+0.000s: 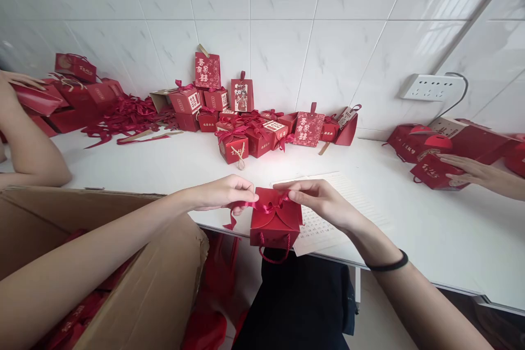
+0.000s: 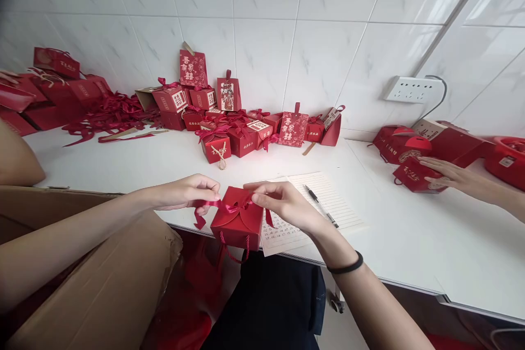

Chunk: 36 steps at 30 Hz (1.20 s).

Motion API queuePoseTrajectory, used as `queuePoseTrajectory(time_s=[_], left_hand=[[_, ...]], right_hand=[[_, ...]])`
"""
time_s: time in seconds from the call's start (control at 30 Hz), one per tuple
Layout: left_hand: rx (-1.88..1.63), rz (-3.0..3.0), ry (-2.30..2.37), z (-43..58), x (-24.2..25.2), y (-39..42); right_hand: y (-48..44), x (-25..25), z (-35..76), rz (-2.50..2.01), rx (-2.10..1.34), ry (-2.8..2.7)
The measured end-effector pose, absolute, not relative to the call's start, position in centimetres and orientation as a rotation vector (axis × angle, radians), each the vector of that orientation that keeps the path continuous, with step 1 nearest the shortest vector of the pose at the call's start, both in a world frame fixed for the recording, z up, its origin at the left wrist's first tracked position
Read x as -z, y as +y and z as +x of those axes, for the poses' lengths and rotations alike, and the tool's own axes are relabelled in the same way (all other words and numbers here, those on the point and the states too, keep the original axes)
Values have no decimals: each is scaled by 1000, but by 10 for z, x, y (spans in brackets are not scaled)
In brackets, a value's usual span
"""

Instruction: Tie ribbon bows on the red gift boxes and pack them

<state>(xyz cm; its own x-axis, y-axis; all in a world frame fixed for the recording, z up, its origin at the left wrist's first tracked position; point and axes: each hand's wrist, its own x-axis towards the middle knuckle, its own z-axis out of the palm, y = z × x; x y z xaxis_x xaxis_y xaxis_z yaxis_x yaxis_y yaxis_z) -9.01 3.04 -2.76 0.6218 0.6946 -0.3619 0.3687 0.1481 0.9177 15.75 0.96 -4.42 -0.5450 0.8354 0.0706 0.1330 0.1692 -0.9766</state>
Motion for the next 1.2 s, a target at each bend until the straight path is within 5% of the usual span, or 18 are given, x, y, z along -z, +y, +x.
queuePoseTrajectory(time_s=[0.73,1.2], left_hand=[[-105,2490,1214,-81,-17,1],[-9,3100,1131,-65,-27,-6]], right_hand=[[11,65,116,-879,-1008,-1948],[11,76,109,-818,-1113,-1707]])
